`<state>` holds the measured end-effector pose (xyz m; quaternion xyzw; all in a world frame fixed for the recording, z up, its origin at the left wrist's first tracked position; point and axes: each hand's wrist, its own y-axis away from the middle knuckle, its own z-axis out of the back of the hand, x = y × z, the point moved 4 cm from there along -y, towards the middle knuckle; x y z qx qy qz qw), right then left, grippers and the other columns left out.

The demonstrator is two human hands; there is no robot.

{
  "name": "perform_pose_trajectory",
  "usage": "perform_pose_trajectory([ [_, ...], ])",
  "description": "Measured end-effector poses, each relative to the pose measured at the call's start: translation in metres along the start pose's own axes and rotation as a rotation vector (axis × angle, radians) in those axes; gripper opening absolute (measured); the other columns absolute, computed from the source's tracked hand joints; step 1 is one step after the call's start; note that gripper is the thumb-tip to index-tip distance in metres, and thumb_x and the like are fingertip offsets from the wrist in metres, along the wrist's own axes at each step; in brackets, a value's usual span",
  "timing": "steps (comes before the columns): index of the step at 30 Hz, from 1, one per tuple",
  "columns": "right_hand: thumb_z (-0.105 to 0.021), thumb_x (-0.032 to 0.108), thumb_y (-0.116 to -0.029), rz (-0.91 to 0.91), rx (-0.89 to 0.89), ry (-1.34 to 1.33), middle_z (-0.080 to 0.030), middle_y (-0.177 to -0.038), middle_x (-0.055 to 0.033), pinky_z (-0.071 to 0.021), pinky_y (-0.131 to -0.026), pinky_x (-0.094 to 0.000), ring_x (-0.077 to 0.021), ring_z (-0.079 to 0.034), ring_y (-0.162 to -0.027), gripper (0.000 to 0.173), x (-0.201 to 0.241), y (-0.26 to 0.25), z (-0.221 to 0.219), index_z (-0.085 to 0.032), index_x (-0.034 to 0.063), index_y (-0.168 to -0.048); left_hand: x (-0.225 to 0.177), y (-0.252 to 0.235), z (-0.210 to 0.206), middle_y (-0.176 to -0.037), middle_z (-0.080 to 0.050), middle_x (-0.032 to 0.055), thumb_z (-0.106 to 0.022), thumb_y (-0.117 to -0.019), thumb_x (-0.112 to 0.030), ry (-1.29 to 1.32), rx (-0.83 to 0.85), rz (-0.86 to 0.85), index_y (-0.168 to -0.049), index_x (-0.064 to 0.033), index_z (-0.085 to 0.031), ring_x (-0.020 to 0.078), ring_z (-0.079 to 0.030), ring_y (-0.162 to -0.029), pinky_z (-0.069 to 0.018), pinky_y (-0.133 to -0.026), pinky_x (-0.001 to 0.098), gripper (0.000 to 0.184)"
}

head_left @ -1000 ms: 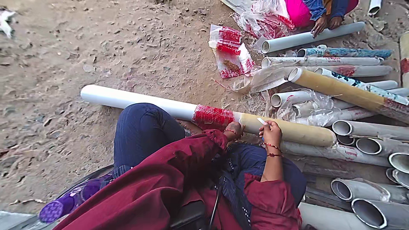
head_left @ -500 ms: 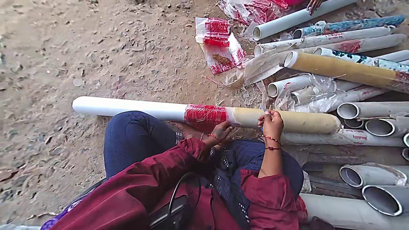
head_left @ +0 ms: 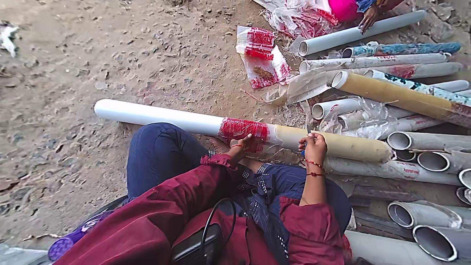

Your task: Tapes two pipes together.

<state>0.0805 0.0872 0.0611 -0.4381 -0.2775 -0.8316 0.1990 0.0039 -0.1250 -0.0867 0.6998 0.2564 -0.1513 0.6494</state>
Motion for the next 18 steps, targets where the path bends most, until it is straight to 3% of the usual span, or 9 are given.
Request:
perform_pose_trajectory([
  [3, -0.038, 0.008, -0.1122, -0.002, -0.007, 0.011, -0.063, -0.074, -0.0062, -0.0504, -0.054, -0.0216, -0.0055, -0.057, -0.052, 0.026, -0.001, 0.002, -0.001, -0.050, -0.0101, -0.127, -0.025, 0.009, -0.018, -0.151, -0.043, 0.0299, -0.068, -0.0982, -0.047, -0.239, -0.102, 0.025, -0.150, 0.0111, -0.031, 0.0369, -0.049, -0.137, -0.0457, -0.110, 0.0473, 0.086],
  [5, -0.038, 0.008, -0.1122, -0.011, -0.014, 0.019, -0.063, -0.073, -0.0060, -0.0508, -0.054, -0.0221, -0.0063, -0.058, -0.051, 0.026, -0.005, 0.002, -0.001, -0.051, -0.0099, -0.126, -0.040, 0.011, -0.028, -0.156, -0.034, 0.0331, -0.061, -0.0982, -0.058, -0.364, -0.108, 0.021, -0.155, 0.0108, -0.021, 0.0409, -0.041, -0.144, -0.0403, -0.115, 0.0506, 0.098],
  [7, -0.038, 0.009, -0.1126, -0.017, -0.016, 0.019, -0.063, -0.073, -0.0060, -0.0506, -0.054, -0.0219, -0.0063, -0.057, -0.051, 0.026, -0.006, 0.002, 0.000, -0.051, -0.0095, -0.125, -0.052, 0.013, -0.031, -0.158, -0.028, 0.0351, -0.063, -0.0982, -0.055, -0.437, -0.088, -0.005, -0.159, 0.0077, -0.002, 0.0424, -0.039, -0.145, -0.0401, -0.115, 0.0507, 0.106],
  [8, -0.038, 0.010, -0.1128, -0.022, -0.015, 0.018, -0.062, -0.073, -0.0063, -0.0503, -0.053, -0.0221, -0.0065, -0.057, -0.051, 0.026, -0.006, 0.002, 0.001, -0.050, -0.0095, -0.125, -0.056, 0.014, -0.030, -0.156, -0.030, 0.0365, -0.065, -0.0988, -0.049, -0.515, -0.058, -0.054, -0.157, 0.0094, -0.002, 0.0432, -0.043, -0.142, -0.0420, -0.113, 0.0508, 0.104],
  [10, -0.037, 0.010, -0.1129, -0.023, -0.012, 0.016, -0.062, -0.073, -0.0064, -0.0496, -0.053, -0.0221, -0.0064, -0.056, -0.051, 0.026, -0.003, 0.001, 0.001, -0.049, -0.0091, -0.126, -0.056, 0.019, -0.026, -0.153, -0.036, 0.0366, -0.071, -0.0974, -0.042, -0.832, 0.085, -0.307, -0.152, 0.0163, -0.018, 0.0426, -0.047, -0.139, -0.0414, -0.114, 0.0499, 0.096],
  [12, -0.038, 0.010, -0.1127, -0.009, -0.013, 0.021, -0.062, -0.074, -0.0067, -0.0500, -0.053, -0.0222, -0.0068, -0.057, -0.051, 0.026, 0.000, 0.002, 0.001, -0.050, -0.0090, -0.126, -0.046, 0.025, -0.026, -0.161, -0.033, 0.0266, -0.074, -0.0932, -0.046, -1.369, 0.187, -0.671, -0.155, 0.0014, -0.037, 0.0356, -0.038, -0.148, -0.0310, -0.120, 0.0486, 0.086],
  [14, -0.039, 0.009, -0.1125, 0.013, -0.004, 0.040, -0.062, -0.075, -0.0067, -0.0497, -0.054, -0.0222, -0.0067, -0.057, -0.052, 0.026, 0.004, 0.005, -0.002, -0.051, -0.0094, -0.126, -0.036, 0.021, -0.027, -0.168, -0.020, 0.0277, -0.067, -0.0999, -0.028, -1.733, 0.188, -0.910, -0.164, -0.0075, -0.024, 0.0402, -0.018, -0.157, -0.0127, -0.125, 0.0565, 0.080],
  [16, -0.038, 0.009, -0.1125, 0.035, 0.008, 0.055, -0.062, -0.075, -0.0071, -0.0498, -0.055, -0.0227, -0.0070, -0.057, -0.054, 0.027, 0.008, 0.007, -0.005, -0.051, -0.0099, -0.127, -0.051, 0.015, -0.036, -0.159, -0.037, 0.0303, -0.057, -0.0992, 0.003, -1.740, 0.108, -1.128, -0.153, -0.0043, -0.045, 0.0469, -0.028, -0.152, -0.0214, -0.122, 0.0606, 0.056],
  [18, -0.039, 0.009, -0.1123, 0.045, 0.009, 0.061, -0.062, -0.075, -0.0068, -0.0499, -0.055, -0.0222, -0.0066, -0.057, -0.053, 0.026, 0.009, 0.010, -0.005, -0.052, -0.0099, -0.126, -0.070, 0.014, -0.052, -0.147, -0.047, 0.0340, -0.052, -0.0984, 0.010, -1.726, 0.099, -1.168, -0.141, -0.0008, -0.056, 0.0507, -0.043, -0.141, -0.0348, -0.115, 0.0602, 0.044],
])
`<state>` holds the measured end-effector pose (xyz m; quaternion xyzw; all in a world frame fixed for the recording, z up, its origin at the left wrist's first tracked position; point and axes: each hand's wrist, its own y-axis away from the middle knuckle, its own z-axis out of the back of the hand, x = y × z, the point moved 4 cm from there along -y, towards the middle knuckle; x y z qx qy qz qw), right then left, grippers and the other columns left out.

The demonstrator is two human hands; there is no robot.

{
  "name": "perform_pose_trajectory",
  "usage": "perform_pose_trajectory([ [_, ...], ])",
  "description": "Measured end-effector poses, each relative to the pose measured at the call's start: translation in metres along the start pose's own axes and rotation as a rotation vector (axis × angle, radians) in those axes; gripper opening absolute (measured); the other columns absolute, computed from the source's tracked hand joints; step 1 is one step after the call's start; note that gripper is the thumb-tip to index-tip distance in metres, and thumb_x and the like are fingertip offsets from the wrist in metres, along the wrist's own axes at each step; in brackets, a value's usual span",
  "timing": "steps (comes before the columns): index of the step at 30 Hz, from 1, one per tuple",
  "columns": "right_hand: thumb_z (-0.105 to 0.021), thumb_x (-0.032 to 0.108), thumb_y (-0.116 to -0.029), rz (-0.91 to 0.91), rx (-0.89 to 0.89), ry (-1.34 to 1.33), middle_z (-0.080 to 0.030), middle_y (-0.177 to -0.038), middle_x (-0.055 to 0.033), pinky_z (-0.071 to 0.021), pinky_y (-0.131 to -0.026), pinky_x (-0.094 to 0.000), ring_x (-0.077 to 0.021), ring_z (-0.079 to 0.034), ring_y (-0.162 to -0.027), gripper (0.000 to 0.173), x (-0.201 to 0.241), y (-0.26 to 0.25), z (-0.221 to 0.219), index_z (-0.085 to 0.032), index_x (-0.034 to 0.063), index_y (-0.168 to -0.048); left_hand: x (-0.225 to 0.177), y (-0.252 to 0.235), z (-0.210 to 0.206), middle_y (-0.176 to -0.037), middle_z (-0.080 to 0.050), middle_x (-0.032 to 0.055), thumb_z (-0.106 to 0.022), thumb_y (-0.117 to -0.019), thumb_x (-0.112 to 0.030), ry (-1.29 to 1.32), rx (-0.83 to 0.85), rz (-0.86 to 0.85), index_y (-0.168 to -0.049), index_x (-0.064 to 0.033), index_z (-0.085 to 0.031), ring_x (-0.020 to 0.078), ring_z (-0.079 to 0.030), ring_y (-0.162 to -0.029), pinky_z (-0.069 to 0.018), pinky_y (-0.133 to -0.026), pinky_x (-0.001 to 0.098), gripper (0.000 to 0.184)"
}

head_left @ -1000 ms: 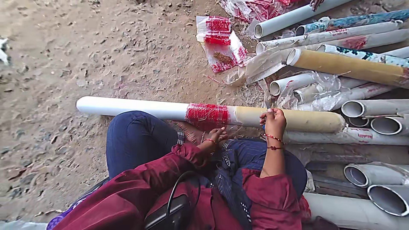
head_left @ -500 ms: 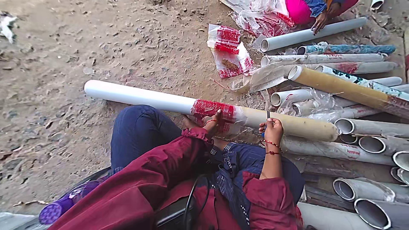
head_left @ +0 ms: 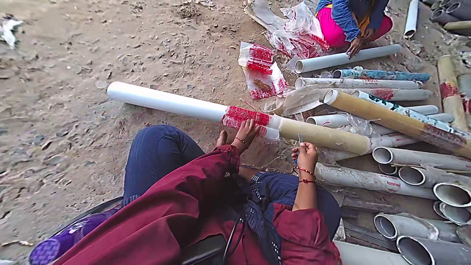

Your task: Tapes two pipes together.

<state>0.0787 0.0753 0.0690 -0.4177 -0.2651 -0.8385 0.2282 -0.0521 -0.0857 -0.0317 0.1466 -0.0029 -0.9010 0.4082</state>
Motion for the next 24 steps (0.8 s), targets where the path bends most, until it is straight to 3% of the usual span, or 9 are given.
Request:
perform_pose_trajectory([
  [4, -0.040, 0.008, -0.1119, 0.022, -0.005, -0.012, -0.063, -0.075, -0.0069, -0.0497, -0.055, -0.0218, -0.0062, -0.057, -0.053, 0.026, 0.010, 0.005, 0.004, -0.053, -0.0100, -0.125, -0.003, -0.012, 0.016, -0.151, -0.044, 0.0327, -0.047, -0.1012, 0.009, -0.009, 0.105, -0.014, -0.143, 0.0021, -0.054, 0.0514, -0.049, -0.134, -0.0432, -0.107, 0.0600, 0.043],
  [9, -0.039, 0.008, -0.1120, 0.061, -0.016, -0.048, -0.063, -0.076, -0.0068, -0.0504, -0.057, -0.0214, -0.0060, -0.058, -0.055, 0.026, 0.017, 0.012, 0.014, -0.052, -0.0107, -0.124, 0.002, 0.011, 0.027, -0.126, -0.067, 0.0258, -0.050, -0.1042, -0.005, 0.131, 0.340, -0.017, -0.134, -0.0004, -0.061, 0.0453, -0.064, -0.118, -0.0484, -0.095, 0.0625, 0.032],
  [11, -0.039, 0.006, -0.1114, 0.116, -0.026, -0.088, -0.062, -0.075, -0.0062, -0.0501, -0.056, -0.0199, -0.0047, -0.058, -0.055, 0.025, 0.024, 0.020, 0.024, -0.052, -0.0120, -0.122, -0.003, 0.031, 0.024, -0.142, -0.059, 0.0259, -0.040, -0.1088, -0.006, 0.167, 0.410, -0.029, -0.141, 0.0027, -0.055, 0.0451, -0.056, -0.132, -0.0432, -0.105, 0.0623, 0.037],
  [13, -0.039, 0.005, -0.1100, 0.237, -0.034, -0.155, -0.062, -0.073, -0.0025, -0.0505, -0.055, -0.0167, -0.0011, -0.058, -0.054, 0.022, 0.034, 0.034, 0.035, -0.051, -0.0119, -0.117, -0.006, 0.049, 0.008, -0.161, -0.041, 0.0223, -0.033, -0.1092, -0.002, 0.197, 0.448, -0.025, -0.152, 0.0030, -0.044, 0.0389, -0.037, -0.151, -0.0293, -0.122, 0.0544, 0.045],
  [18, -0.040, 0.006, -0.1088, 0.311, -0.029, -0.227, -0.062, -0.071, 0.0032, -0.0524, -0.056, -0.0145, 0.0020, -0.059, -0.055, 0.018, 0.019, 0.026, 0.038, -0.051, -0.0072, -0.113, -0.012, 0.072, -0.028, -0.169, -0.009, 0.0296, -0.052, -0.0955, 0.011, 0.199, 0.645, -0.022, -0.160, 0.0084, -0.014, 0.0420, -0.011, -0.159, -0.0144, -0.128, 0.0511, 0.075],
  [20, -0.040, 0.005, -0.1099, 0.166, -0.026, -0.167, -0.062, -0.073, -0.0019, -0.0508, -0.055, -0.0173, -0.0015, -0.058, -0.054, 0.021, 0.000, 0.013, 0.030, -0.052, -0.0105, -0.118, -0.018, 0.071, -0.025, -0.165, -0.021, 0.0339, -0.054, -0.0991, 0.003, 0.188, 0.765, -0.005, -0.155, 0.0117, -0.029, 0.0475, -0.022, -0.154, -0.0246, -0.123, 0.0572, 0.062],
  [21, -0.040, 0.006, -0.1103, 0.108, -0.023, -0.143, -0.062, -0.073, -0.0035, -0.0508, -0.055, -0.0184, -0.0027, -0.058, -0.054, 0.022, -0.005, 0.008, 0.029, -0.052, -0.0107, -0.120, -0.022, 0.065, -0.015, -0.154, -0.040, 0.0354, -0.053, -0.1027, -0.004, 0.198, 0.757, -0.023, -0.144, 0.0117, -0.047, 0.0501, -0.040, -0.144, -0.0367, -0.114, 0.0620, 0.044],
  [22, -0.041, 0.006, -0.1106, 0.077, -0.019, -0.132, -0.063, -0.074, -0.0043, -0.0507, -0.055, -0.0190, -0.0033, -0.058, -0.054, 0.023, -0.006, 0.005, 0.029, -0.052, -0.0109, -0.121, -0.026, 0.054, 0.002, -0.137, -0.057, 0.0341, -0.051, -0.1059, -0.012, 0.247, 0.690, -0.049, -0.130, 0.0096, -0.060, 0.0502, -0.055, -0.130, -0.0436, -0.104, 0.0651, 0.033],
  [24, -0.041, 0.006, -0.1104, 0.085, -0.015, -0.142, -0.062, -0.073, -0.0030, -0.0496, -0.053, -0.0180, -0.0021, -0.057, -0.052, 0.023, -0.002, 0.007, 0.030, -0.052, -0.0106, -0.121, -0.033, 0.021, 0.030, -0.123, -0.068, 0.0268, -0.051, -0.1063, -0.013, 0.417, 0.373, -0.189, -0.126, 0.0040, -0.067, 0.0438, -0.065, -0.118, -0.0473, -0.102, 0.0609, 0.030],
])
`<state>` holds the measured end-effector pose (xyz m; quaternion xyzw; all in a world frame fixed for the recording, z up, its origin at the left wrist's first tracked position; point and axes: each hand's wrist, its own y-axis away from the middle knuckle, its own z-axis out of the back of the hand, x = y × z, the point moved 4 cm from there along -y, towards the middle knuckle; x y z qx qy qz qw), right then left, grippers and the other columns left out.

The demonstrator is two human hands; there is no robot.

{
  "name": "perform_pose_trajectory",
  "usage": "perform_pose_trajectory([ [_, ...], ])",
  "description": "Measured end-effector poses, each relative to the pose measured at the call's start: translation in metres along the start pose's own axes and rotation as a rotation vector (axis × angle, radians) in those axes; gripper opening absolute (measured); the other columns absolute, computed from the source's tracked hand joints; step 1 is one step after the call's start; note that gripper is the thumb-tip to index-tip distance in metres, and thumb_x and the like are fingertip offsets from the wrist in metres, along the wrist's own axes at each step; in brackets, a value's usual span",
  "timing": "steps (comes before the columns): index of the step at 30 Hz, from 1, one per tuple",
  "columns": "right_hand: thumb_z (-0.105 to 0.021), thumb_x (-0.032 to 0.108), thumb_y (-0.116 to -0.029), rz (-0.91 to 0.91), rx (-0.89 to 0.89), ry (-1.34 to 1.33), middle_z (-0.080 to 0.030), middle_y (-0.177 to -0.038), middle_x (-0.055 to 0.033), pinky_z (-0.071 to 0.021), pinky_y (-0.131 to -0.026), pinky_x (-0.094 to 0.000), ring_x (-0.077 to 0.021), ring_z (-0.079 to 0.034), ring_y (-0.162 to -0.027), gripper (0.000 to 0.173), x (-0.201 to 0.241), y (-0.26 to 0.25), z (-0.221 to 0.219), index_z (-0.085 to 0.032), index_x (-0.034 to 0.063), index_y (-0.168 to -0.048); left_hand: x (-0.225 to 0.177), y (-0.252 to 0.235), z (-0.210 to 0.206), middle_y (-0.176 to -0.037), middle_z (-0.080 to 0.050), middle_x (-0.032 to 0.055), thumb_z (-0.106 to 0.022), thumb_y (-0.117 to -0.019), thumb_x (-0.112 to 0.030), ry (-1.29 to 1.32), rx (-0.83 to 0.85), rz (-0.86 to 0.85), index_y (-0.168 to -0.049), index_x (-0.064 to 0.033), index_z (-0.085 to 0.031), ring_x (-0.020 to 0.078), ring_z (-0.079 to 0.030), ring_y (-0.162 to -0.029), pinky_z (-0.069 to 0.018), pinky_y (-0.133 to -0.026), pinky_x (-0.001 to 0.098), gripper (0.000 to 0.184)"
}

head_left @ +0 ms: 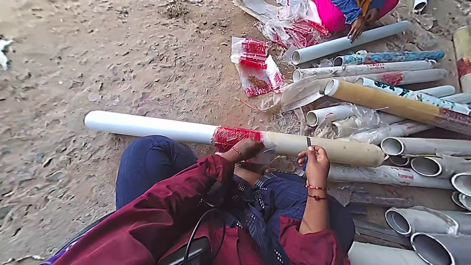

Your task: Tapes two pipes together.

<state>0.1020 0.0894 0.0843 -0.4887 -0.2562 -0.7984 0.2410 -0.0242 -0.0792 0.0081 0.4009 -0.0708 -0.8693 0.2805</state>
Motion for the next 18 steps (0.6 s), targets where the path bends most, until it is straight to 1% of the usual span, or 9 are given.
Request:
perform_pose_trajectory([
  [2, -0.040, 0.006, -0.1102, 0.033, 0.018, -0.040, -0.061, -0.071, -0.0011, -0.0491, -0.050, -0.0159, -0.0004, -0.055, -0.049, 0.021, 0.004, 0.005, -0.005, -0.050, -0.0104, -0.120, 0.002, -0.037, 0.020, -0.132, -0.065, 0.0242, -0.070, -0.0962, -0.011, 0.069, -0.245, -0.262, -0.133, 0.0031, -0.064, 0.0403, -0.061, -0.126, -0.0460, -0.109, 0.0541, 0.040],
  [4, -0.038, 0.006, -0.1110, 0.000, 0.043, -0.044, -0.061, -0.070, -0.0016, -0.0495, -0.048, -0.0169, -0.0015, -0.055, -0.047, 0.021, -0.002, 0.008, -0.011, -0.049, -0.0097, -0.121, 0.011, -0.068, 0.014, -0.148, -0.055, 0.0245, -0.082, -0.0878, -0.017, 0.082, -0.126, -0.326, -0.146, 0.0014, -0.054, 0.0406, -0.050, -0.140, -0.0352, -0.118, 0.0538, 0.067],
  [5, -0.037, 0.006, -0.1114, -0.032, 0.050, -0.032, -0.060, -0.069, -0.0022, -0.0494, -0.048, -0.0177, -0.0024, -0.055, -0.046, 0.022, -0.006, 0.005, -0.012, -0.048, -0.0097, -0.122, 0.017, -0.076, 0.004, -0.152, -0.052, 0.0226, -0.084, -0.0868, -0.019, 0.075, -0.062, -0.321, -0.149, -0.0012, -0.051, 0.0388, -0.048, -0.143, -0.0324, -0.120, 0.0546, 0.073],
  [6, -0.036, 0.007, -0.1120, -0.075, 0.054, -0.008, -0.059, -0.069, -0.0025, -0.0492, -0.048, -0.0185, -0.0032, -0.054, -0.046, 0.023, -0.010, 0.003, -0.013, -0.048, -0.0098, -0.123, 0.023, -0.076, -0.008, -0.154, -0.050, 0.0217, -0.083, -0.0873, -0.020, 0.087, -0.061, -0.330, -0.150, -0.0020, -0.051, 0.0383, -0.047, -0.144, -0.0301, -0.120, 0.0572, 0.072],
  [9, -0.034, 0.009, -0.1131, -0.160, 0.035, 0.067, -0.056, -0.068, -0.0029, -0.0478, -0.049, -0.0201, -0.0047, -0.052, -0.047, 0.026, -0.015, -0.006, -0.012, -0.047, -0.0095, -0.126, 0.035, -0.063, -0.025, -0.146, -0.056, 0.0262, -0.086, -0.0813, -0.018, 0.125, -0.305, -0.515, -0.137, 0.0055, -0.060, 0.0408, -0.053, -0.137, -0.0388, -0.117, 0.0524, 0.066],
  [10, -0.034, 0.010, -0.1133, -0.171, 0.028, 0.079, -0.056, -0.068, -0.0030, -0.0480, -0.049, -0.0201, -0.0049, -0.052, -0.047, 0.026, -0.015, -0.007, -0.012, -0.047, -0.0092, -0.126, 0.037, -0.060, -0.031, -0.142, -0.059, 0.0251, -0.086, -0.0812, -0.019, 0.087, -0.346, -0.595, -0.133, 0.0043, -0.064, 0.0420, -0.054, -0.136, -0.0383, -0.117, 0.0542, 0.061],
  [12, -0.034, 0.010, -0.1134, -0.176, 0.032, 0.089, -0.055, -0.067, -0.0019, -0.0477, -0.049, -0.0191, -0.0040, -0.052, -0.046, 0.026, -0.013, -0.004, -0.015, -0.046, -0.0085, -0.126, 0.039, -0.053, -0.046, -0.139, -0.064, 0.0200, -0.077, -0.0899, -0.020, -0.034, -0.375, -0.655, -0.125, -0.0020, -0.071, 0.0426, -0.055, -0.135, -0.0374, -0.116, 0.0606, 0.040],
  [15, -0.034, 0.010, -0.1132, -0.168, 0.065, 0.073, -0.050, -0.067, -0.0006, -0.0442, -0.049, -0.0185, -0.0037, -0.048, -0.047, 0.026, -0.011, -0.003, -0.025, -0.047, -0.0090, -0.126, 0.035, -0.052, -0.045, -0.139, -0.065, 0.0183, -0.061, -0.1005, -0.011, -0.093, -0.348, -0.567, -0.122, -0.0031, -0.074, 0.0431, -0.054, -0.137, -0.0346, -0.116, 0.0627, 0.026],
  [18, -0.034, 0.009, -0.1130, -0.199, 0.067, 0.031, -0.047, -0.070, -0.0007, -0.0410, -0.049, -0.0182, -0.0037, -0.045, -0.049, 0.025, -0.011, 0.001, -0.032, -0.047, -0.0087, -0.125, 0.024, -0.058, -0.039, -0.130, -0.069, 0.0213, -0.057, -0.1017, -0.007, -0.030, -0.346, -0.458, -0.111, 0.0034, -0.076, 0.0430, -0.059, -0.132, -0.0386, -0.114, 0.0607, 0.024],
])
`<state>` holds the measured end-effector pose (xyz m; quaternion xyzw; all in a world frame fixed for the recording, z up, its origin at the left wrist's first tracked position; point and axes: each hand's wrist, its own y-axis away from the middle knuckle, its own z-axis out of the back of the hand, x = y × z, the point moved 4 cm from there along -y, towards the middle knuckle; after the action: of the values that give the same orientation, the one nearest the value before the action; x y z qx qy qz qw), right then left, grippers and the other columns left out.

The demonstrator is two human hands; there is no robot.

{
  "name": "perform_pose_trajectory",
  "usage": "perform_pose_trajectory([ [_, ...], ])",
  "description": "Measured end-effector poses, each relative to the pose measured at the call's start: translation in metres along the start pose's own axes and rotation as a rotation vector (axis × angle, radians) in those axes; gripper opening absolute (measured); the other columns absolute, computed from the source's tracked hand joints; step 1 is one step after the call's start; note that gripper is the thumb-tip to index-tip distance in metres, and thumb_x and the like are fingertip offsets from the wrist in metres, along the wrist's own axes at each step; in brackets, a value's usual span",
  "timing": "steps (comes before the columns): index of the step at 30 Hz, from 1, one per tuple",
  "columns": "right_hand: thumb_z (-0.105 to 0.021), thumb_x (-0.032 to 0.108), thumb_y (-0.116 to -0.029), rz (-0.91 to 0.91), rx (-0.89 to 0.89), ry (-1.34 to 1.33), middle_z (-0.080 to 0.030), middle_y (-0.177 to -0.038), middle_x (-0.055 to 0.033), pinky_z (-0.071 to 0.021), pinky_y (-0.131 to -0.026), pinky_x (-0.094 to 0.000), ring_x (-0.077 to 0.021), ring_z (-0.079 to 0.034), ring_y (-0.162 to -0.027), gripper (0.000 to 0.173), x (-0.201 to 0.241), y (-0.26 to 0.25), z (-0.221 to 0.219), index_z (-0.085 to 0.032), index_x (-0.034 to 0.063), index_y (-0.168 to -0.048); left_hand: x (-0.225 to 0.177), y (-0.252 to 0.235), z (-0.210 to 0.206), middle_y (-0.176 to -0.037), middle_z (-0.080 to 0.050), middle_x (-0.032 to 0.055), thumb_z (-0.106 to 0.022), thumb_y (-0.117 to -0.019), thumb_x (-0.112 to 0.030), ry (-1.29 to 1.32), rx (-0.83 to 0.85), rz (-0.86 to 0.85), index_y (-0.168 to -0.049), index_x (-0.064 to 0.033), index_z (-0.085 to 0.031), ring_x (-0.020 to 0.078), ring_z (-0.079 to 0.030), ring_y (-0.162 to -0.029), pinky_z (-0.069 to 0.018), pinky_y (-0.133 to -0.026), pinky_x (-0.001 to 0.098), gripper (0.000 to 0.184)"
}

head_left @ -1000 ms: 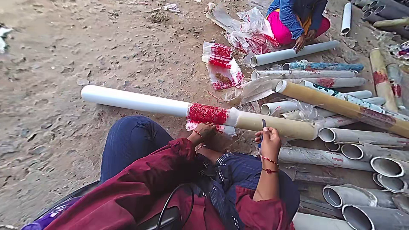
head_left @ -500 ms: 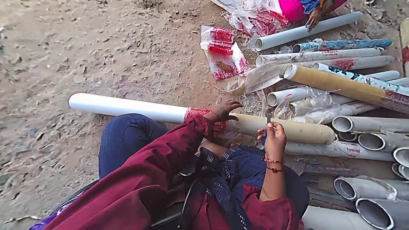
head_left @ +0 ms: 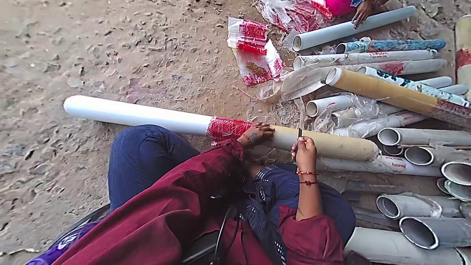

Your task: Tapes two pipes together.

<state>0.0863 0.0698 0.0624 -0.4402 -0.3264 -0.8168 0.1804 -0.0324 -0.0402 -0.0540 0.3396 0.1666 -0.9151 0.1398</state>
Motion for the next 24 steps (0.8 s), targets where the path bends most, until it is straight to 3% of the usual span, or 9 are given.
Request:
perform_pose_trajectory([
  [4, -0.035, 0.007, -0.1124, -0.074, -0.028, -0.106, -0.045, -0.076, -0.0020, -0.0409, -0.051, -0.0169, -0.0037, -0.044, -0.052, 0.024, -0.007, 0.003, -0.011, -0.045, -0.0087, -0.128, -0.019, -0.020, 0.028, -0.134, -0.065, 0.0234, -0.056, -0.1054, -0.012, 0.061, 0.284, 0.337, -0.127, 0.0029, -0.068, 0.0437, -0.060, -0.128, -0.0419, -0.107, 0.0623, 0.029],
  [5, -0.035, 0.005, -0.1118, -0.093, -0.014, -0.102, -0.045, -0.080, -0.0034, -0.0418, -0.054, -0.0178, -0.0050, -0.045, -0.056, 0.026, -0.011, 0.002, -0.014, -0.045, -0.0096, -0.131, -0.016, -0.024, 0.028, -0.131, -0.066, 0.0242, -0.058, -0.1043, -0.014, 0.079, 0.294, 0.354, -0.124, 0.0029, -0.069, 0.0453, -0.063, -0.122, -0.0447, -0.102, 0.0649, 0.027],
  [10, -0.036, -0.001, -0.1092, -0.090, 0.053, 0.112, -0.055, -0.081, -0.0074, -0.0486, -0.059, -0.0242, -0.0096, -0.053, -0.060, 0.029, -0.030, -0.009, -0.027, -0.048, -0.0110, -0.133, -0.009, -0.033, 0.026, -0.112, -0.072, 0.0247, -0.063, -0.1011, -0.014, 0.112, 0.238, 0.359, -0.111, 0.0030, -0.072, 0.0446, -0.067, -0.111, -0.0473, -0.096, 0.0655, 0.022],
  [17, -0.033, 0.003, -0.1109, -0.036, 0.056, 0.268, -0.061, -0.084, -0.0100, -0.0520, -0.065, -0.0283, -0.0120, -0.059, -0.064, 0.030, -0.025, -0.013, -0.029, -0.048, -0.0104, -0.134, -0.008, -0.038, 0.029, -0.109, -0.073, 0.0232, -0.064, -0.1010, -0.016, 0.115, 0.262, 0.405, -0.107, 0.0010, -0.074, 0.0434, -0.067, -0.111, -0.0477, -0.096, 0.0657, 0.021],
  [21, -0.032, 0.008, -0.1131, -0.060, 0.051, 0.242, -0.066, -0.087, -0.0110, -0.0533, -0.062, -0.0293, -0.0127, -0.062, -0.061, 0.029, -0.026, -0.012, -0.031, -0.046, -0.0080, -0.133, 0.004, -0.033, 0.027, -0.117, -0.072, 0.0219, -0.068, -0.0987, -0.017, 0.186, 0.227, 0.317, -0.110, 0.0008, -0.075, 0.0404, -0.067, -0.116, -0.0462, -0.103, 0.0611, 0.023],
  [24, -0.031, 0.012, -0.1146, -0.195, 0.034, 0.113, -0.068, -0.090, -0.0136, -0.0531, -0.056, -0.0302, -0.0150, -0.063, -0.058, 0.031, -0.038, -0.009, -0.041, -0.041, -0.0045, -0.139, 0.006, -0.024, 0.024, -0.117, -0.073, 0.0226, -0.066, -0.0992, -0.013, 0.235, 0.132, 0.268, -0.112, 0.0018, -0.075, 0.0400, -0.067, -0.116, -0.0455, -0.104, 0.0590, 0.021],
])
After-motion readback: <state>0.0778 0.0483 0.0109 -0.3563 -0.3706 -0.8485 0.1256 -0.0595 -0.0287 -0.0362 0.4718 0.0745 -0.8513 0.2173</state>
